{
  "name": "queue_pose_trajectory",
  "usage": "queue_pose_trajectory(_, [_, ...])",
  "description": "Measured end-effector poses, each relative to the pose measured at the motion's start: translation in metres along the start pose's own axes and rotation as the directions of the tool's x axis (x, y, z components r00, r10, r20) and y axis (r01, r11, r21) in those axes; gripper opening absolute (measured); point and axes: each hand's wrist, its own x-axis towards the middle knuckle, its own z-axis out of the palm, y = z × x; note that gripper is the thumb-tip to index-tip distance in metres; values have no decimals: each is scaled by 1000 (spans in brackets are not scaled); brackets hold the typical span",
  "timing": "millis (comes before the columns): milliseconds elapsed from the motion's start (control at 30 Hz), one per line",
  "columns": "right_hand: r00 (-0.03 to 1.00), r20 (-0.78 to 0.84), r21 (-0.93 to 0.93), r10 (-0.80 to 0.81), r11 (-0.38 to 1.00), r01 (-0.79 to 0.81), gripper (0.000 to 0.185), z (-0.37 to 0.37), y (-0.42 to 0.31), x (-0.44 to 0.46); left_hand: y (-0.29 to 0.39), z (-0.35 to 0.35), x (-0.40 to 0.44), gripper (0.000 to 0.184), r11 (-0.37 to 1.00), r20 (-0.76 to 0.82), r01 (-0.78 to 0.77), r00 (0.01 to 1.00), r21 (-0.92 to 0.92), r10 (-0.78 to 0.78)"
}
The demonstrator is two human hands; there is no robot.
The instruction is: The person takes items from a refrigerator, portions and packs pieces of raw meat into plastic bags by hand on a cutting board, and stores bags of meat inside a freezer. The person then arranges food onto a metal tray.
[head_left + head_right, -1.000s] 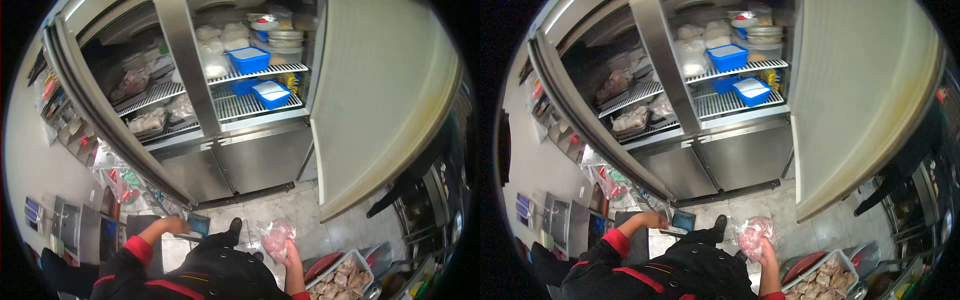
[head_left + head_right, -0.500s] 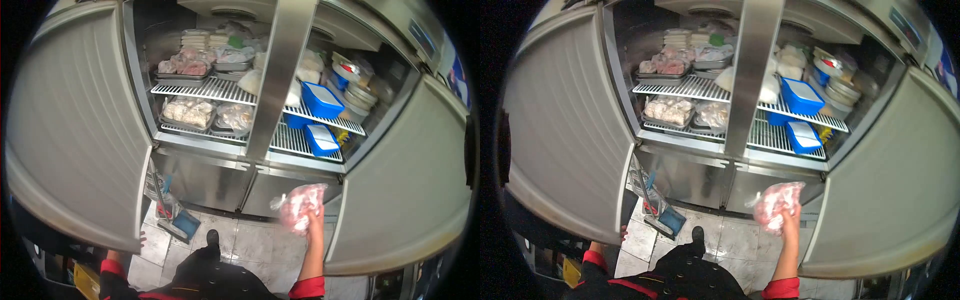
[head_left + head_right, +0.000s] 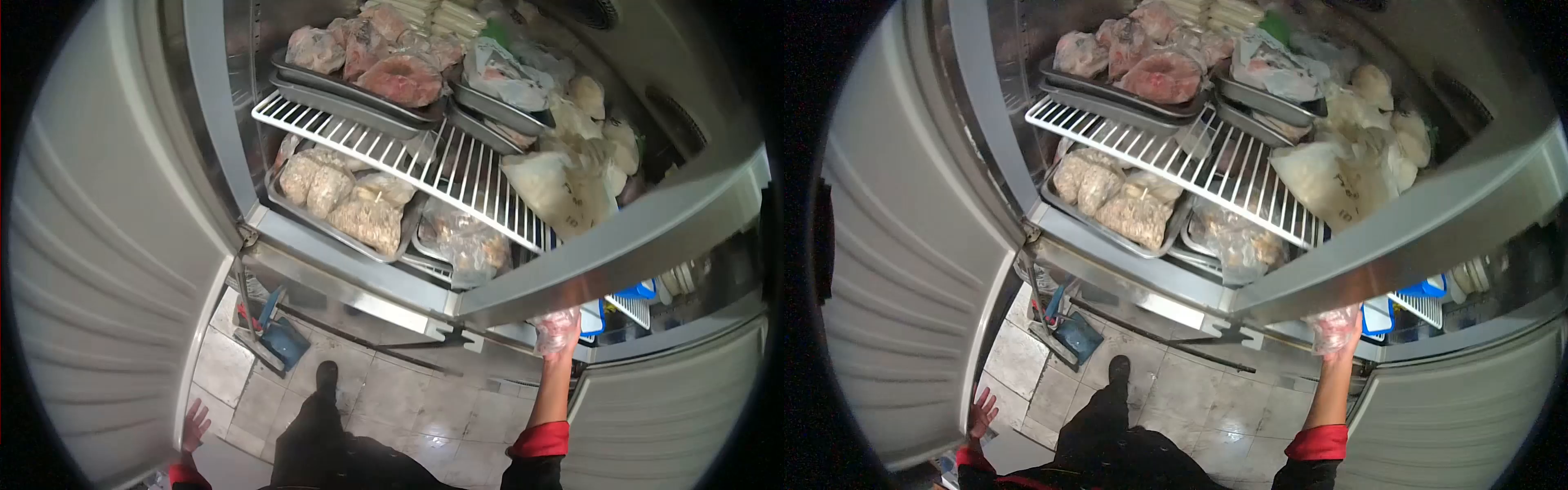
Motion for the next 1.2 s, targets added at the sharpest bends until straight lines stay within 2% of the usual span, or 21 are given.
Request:
queue_pose_trajectory(33, [995,-102,40,-8,999,12,40,14,-1,12,-2,0,11,78,1000,3,6,1000,-9,-6])
queue_pose_trajectory(100, [995,-86,0,-46,999,46,39,-10,-3,47,-12,-7,17,83,971,-10,-168,985,173,172])
queue_pose_trajectory(133, [999,25,26,30,999,-31,37,6,-8,48,-18,-7,16,83,972,-13,-161,986,172,166])
queue_pose_trajectory(200, [987,129,54,98,993,-106,36,-4,-11,67,-23,-9,15,73,957,101,-278,953,-83,285])
queue_pose_trajectory(233, [986,145,-216,-77,971,107,33,-53,-10,103,-24,-7,20,69,921,146,-323,923,-216,357])
queue_pose_trajectory(267, [949,210,-459,-236,833,309,30,-76,-12,127,-25,0,25,61,943,116,-330,939,49,323])
queue_pose_trajectory(300, [969,151,-377,-195,895,239,30,-65,-13,133,-17,32,33,61,940,118,-338,936,48,331])
queue_pose_trajectory(333, [987,105,-244,-121,959,144,30,-50,-15,140,-1,83,44,55,857,-201,-337,939,-389,278])
queue_pose_trajectory(367, [996,82,-143,-44,988,56,30,-31,-14,146,7,113,50,50,564,-441,-403,894,-721,75])
queue_pose_trajectory(433, [997,79,-77,25,997,-19,30,-9,-14,161,-8,96,77,45,593,-419,-387,904,-706,90])
queue_pose_trajectory(500, [993,90,-62,77,996,-72,30,-3,-8,176,-3,111,98,50,712,-429,-372,897,-596,110])
queue_pose_trajectory(567, [988,101,-53,120,992,-116,30,5,-3,196,-18,93,110,61,883,-196,-343,936,-321,292])
queue_pose_trajectory(600, [983,117,-50,140,990,-134,30,6,-1,204,-21,96,117,71,915,-366,-289,914,-283,175])
queue_pose_trajectory(633, [979,128,-47,159,987,-155,30,8,2,212,-10,132,115,69,913,-429,-232,900,-337,70])
queue_pose_trajectory(700, [969,152,-53,195,981,-189,30,10,10,225,-13,165,114,72,973,-472,-75,881,-218,-38])
queue_pose_trajectory(833, [948,209,-81,239,970,-227,30,24,16,254,-78,168,102,74,988,-498,30,861,-150,-102])
queue_pose_trajectory(967, [928,249,-103,276,961,-258,30,32,21,273,-150,171,76,60,932,-619,354,750,75,-235])
queue_pose_trajectory(1033, [921,261,-119,290,956,-267,30,35,22,280,-159,213,91,53,737,-620,476,778,479,-100])
queue_pose_trajectory(1067, [915,271,-124,297,954,-273,30,37,24,284,-176,224,106,43,639,-497,283,849,715,180])
queue_pose_trajectory(1100, [908,284,-135,307,951,-280,30,40,25,288,-156,280,119,39,653,-350,100,899,751,264])
queue_pose_trajectory(1200, [889,312,-151,335,941,-302,30,46,32,299,-82,448,157,34,662,-128,-92,953,744,276])
